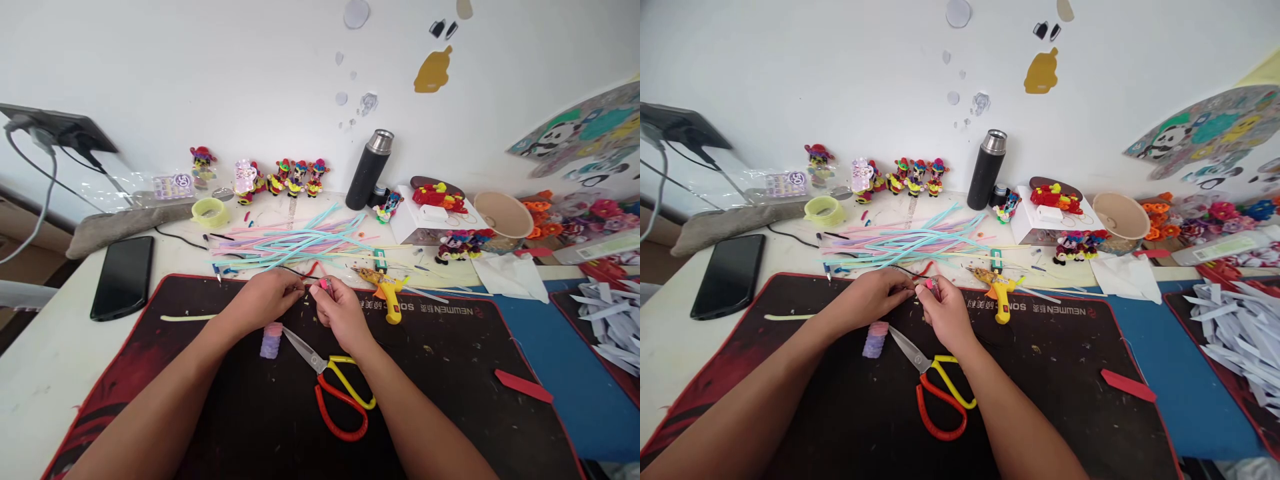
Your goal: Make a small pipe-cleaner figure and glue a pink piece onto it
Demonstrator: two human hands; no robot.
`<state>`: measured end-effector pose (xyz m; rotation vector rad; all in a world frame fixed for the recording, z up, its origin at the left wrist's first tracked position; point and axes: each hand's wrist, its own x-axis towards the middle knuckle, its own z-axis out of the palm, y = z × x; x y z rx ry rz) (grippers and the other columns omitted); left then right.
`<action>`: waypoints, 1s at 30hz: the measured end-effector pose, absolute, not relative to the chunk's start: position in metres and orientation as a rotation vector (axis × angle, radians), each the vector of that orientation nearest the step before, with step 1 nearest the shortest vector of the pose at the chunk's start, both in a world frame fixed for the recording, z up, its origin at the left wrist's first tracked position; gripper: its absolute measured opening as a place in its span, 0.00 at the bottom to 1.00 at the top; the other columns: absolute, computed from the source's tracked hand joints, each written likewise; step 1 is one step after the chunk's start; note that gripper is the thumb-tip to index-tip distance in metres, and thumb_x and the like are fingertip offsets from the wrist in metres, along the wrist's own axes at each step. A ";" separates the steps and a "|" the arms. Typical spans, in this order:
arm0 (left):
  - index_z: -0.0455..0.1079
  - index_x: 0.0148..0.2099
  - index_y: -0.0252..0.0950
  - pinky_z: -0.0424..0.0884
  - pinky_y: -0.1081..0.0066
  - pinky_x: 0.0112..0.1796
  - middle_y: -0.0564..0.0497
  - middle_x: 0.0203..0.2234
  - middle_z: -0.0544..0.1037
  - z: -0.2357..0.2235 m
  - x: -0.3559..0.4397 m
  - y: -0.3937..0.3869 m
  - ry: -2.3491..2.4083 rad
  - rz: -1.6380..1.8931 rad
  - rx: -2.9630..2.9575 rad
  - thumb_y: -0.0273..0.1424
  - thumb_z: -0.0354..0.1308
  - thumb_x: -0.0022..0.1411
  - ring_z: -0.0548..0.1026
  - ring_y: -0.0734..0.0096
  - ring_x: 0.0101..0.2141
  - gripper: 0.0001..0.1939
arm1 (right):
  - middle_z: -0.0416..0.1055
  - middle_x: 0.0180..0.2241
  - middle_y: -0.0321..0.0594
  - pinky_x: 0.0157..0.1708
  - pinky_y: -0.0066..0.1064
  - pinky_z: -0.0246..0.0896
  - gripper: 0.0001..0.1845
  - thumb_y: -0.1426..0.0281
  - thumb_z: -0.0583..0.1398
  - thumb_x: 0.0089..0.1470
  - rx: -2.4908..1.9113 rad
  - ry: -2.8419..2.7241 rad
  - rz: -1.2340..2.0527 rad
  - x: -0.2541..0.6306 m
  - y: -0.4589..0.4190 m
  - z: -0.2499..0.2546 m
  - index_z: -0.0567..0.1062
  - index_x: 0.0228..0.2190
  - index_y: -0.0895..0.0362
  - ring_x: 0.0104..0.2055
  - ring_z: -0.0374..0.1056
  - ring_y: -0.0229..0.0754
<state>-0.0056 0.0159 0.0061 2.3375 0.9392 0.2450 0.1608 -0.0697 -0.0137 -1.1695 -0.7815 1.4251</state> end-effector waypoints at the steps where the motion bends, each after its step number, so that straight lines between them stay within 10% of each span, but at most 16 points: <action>1: 0.74 0.35 0.37 0.61 0.70 0.33 0.51 0.29 0.78 0.006 -0.006 0.016 0.937 0.244 2.336 0.29 0.55 0.67 0.74 0.66 0.31 0.09 | 0.50 0.17 0.20 0.15 0.24 0.37 0.19 0.56 0.67 0.55 -1.171 -0.784 1.422 0.161 -0.070 -0.014 0.67 0.30 0.53 0.16 0.41 0.28; 30: 0.76 0.36 0.38 0.60 0.68 0.33 0.51 0.29 0.79 0.005 -0.005 0.011 0.864 0.134 2.459 0.27 0.57 0.63 0.73 0.64 0.32 0.06 | 0.49 0.17 0.20 0.15 0.24 0.37 0.20 0.55 0.67 0.55 -1.176 -0.795 1.421 0.160 -0.070 -0.013 0.65 0.29 0.53 0.16 0.41 0.29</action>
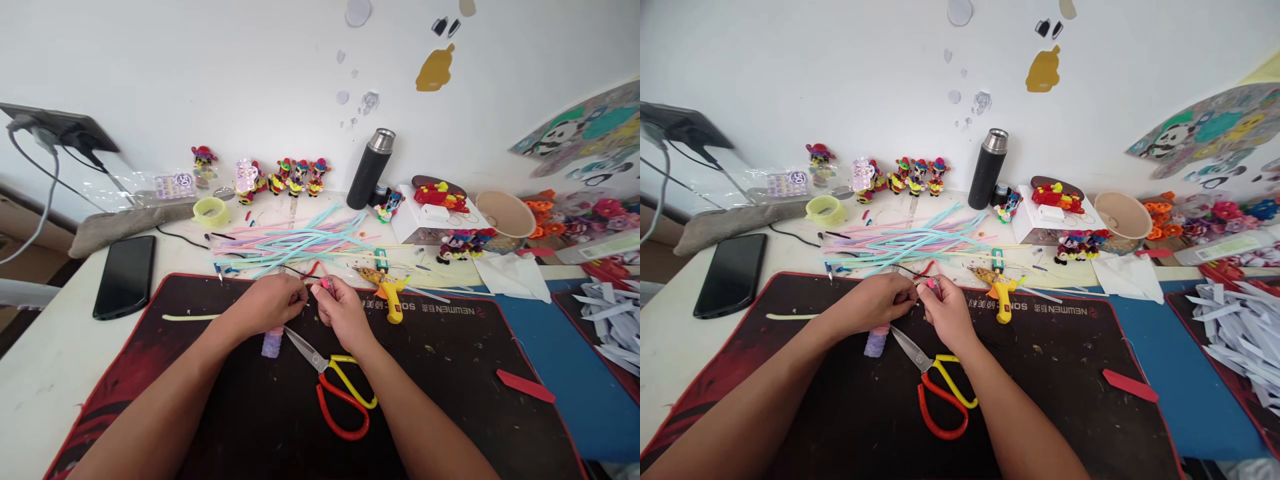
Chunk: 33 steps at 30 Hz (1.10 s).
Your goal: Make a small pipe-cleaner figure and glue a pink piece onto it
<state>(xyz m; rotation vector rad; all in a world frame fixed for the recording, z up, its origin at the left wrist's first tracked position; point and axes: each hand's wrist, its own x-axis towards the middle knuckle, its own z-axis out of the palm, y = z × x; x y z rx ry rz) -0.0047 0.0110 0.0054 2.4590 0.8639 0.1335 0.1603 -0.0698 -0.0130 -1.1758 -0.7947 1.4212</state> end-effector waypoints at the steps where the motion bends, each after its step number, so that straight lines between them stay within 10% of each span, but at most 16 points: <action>1: 0.76 0.36 0.38 0.60 0.68 0.33 0.51 0.29 0.78 0.007 -0.005 0.012 0.868 0.136 2.448 0.27 0.57 0.62 0.73 0.64 0.31 0.06 | 0.49 0.17 0.20 0.15 0.24 0.37 0.20 0.55 0.68 0.55 -1.178 -0.793 1.422 0.160 -0.070 -0.013 0.65 0.29 0.53 0.16 0.41 0.29; 33: 0.76 0.38 0.38 0.60 0.73 0.29 0.57 0.24 0.73 0.023 -0.013 0.015 0.876 0.278 2.162 0.32 0.57 0.66 0.68 0.72 0.25 0.07 | 0.49 0.17 0.20 0.15 0.24 0.37 0.20 0.54 0.68 0.55 -1.195 -0.797 1.410 0.161 -0.070 -0.016 0.66 0.29 0.53 0.16 0.41 0.29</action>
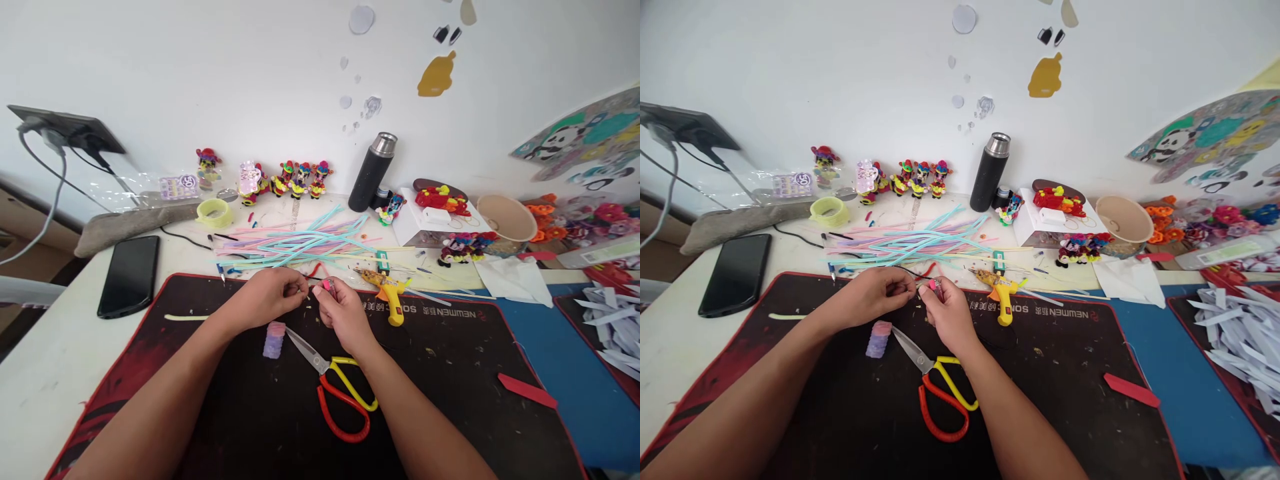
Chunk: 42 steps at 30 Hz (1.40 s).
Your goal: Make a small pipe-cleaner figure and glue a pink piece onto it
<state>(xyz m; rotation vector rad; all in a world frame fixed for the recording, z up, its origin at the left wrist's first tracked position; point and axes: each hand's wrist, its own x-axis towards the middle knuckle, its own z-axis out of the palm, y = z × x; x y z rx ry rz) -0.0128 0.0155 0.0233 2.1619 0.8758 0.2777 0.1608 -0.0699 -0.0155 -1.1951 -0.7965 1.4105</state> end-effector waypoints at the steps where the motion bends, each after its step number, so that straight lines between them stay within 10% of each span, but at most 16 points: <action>1: 0.76 0.39 0.38 0.60 0.73 0.30 0.57 0.24 0.74 0.024 -0.013 0.016 0.867 0.276 2.149 0.32 0.57 0.66 0.69 0.72 0.25 0.07 | 0.49 0.17 0.20 0.15 0.24 0.37 0.20 0.54 0.68 0.55 -1.198 -0.794 1.412 0.161 -0.070 -0.015 0.67 0.30 0.53 0.16 0.41 0.29; 12: 0.79 0.41 0.39 0.63 0.68 0.36 0.49 0.35 0.83 0.006 -0.006 0.013 0.817 0.064 2.494 0.29 0.62 0.65 0.77 0.61 0.38 0.05 | 0.49 0.16 0.19 0.15 0.24 0.36 0.20 0.56 0.67 0.56 -1.178 -0.793 1.427 0.161 -0.070 -0.014 0.65 0.29 0.53 0.16 0.41 0.29; 42: 0.77 0.40 0.37 0.61 0.72 0.29 0.55 0.26 0.74 0.025 -0.016 0.015 0.874 0.422 1.992 0.40 0.58 0.68 0.68 0.72 0.27 0.13 | 0.51 0.16 0.20 0.16 0.24 0.40 0.18 0.54 0.65 0.57 -1.244 -0.879 1.391 0.160 -0.070 -0.014 0.68 0.33 0.54 0.16 0.43 0.30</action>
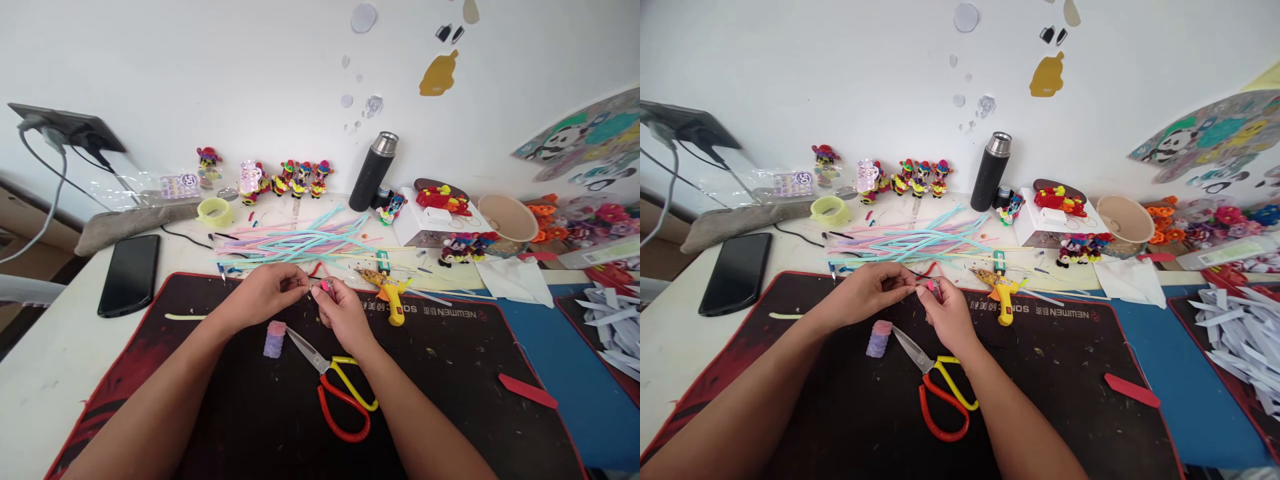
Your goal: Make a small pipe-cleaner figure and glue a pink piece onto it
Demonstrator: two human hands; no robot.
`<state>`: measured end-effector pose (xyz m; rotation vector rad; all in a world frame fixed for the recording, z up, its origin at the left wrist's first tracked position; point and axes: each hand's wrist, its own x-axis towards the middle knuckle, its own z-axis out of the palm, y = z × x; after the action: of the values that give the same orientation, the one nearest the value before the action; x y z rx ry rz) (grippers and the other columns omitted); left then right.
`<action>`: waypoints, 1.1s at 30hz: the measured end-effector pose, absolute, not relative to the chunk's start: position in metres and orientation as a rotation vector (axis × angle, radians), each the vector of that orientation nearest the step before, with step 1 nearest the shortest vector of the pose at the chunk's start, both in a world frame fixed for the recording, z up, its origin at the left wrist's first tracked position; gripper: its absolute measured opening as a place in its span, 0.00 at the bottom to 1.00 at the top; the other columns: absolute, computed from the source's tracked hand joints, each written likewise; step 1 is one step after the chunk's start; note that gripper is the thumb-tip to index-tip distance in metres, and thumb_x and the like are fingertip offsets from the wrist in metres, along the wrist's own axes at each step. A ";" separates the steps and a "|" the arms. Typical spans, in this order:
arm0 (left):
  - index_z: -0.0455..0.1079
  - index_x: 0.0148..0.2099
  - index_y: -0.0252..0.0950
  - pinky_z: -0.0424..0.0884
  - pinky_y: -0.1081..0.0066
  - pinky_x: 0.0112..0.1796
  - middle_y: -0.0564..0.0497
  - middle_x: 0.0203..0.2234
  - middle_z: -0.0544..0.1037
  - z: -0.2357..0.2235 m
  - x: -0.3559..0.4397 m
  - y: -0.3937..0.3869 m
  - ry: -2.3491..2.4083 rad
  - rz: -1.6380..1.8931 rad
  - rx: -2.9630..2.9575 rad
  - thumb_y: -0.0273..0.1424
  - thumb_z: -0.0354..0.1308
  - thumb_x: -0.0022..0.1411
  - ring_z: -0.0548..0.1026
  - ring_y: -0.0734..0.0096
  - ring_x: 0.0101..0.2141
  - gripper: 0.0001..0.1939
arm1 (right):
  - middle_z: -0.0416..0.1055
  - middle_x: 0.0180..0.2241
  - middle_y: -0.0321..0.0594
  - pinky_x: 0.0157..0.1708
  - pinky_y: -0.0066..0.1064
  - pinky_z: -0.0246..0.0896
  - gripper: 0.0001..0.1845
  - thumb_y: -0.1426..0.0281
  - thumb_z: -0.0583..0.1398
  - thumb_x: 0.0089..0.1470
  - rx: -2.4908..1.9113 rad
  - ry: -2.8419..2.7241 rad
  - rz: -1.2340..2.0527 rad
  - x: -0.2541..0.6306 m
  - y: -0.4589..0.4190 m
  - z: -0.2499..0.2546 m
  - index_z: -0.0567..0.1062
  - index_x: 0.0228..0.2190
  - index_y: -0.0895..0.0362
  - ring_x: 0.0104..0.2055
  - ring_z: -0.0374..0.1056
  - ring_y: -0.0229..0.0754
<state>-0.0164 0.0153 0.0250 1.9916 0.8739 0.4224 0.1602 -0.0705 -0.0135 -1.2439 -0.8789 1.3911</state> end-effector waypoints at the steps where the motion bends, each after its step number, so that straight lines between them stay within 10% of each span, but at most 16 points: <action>1: 0.77 0.41 0.37 0.61 0.72 0.29 0.55 0.26 0.74 0.025 -0.016 0.015 0.872 0.421 1.992 0.40 0.58 0.68 0.68 0.72 0.26 0.13 | 0.52 0.16 0.20 0.16 0.25 0.40 0.18 0.54 0.65 0.58 -1.252 -0.890 1.386 0.160 -0.071 -0.014 0.69 0.33 0.54 0.16 0.43 0.30; 33: 0.77 0.38 0.35 0.62 0.72 0.31 0.54 0.27 0.75 0.025 -0.016 0.021 0.841 0.261 1.728 0.50 0.58 0.66 0.68 0.70 0.29 0.22 | 0.51 0.15 0.20 0.17 0.25 0.40 0.18 0.53 0.65 0.58 -1.272 -0.914 1.354 0.161 -0.071 -0.016 0.70 0.34 0.54 0.16 0.43 0.31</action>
<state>-0.0165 0.0211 0.0255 1.7278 0.8408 0.2613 0.1612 -0.0713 -0.0158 -1.2723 -0.9141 1.3544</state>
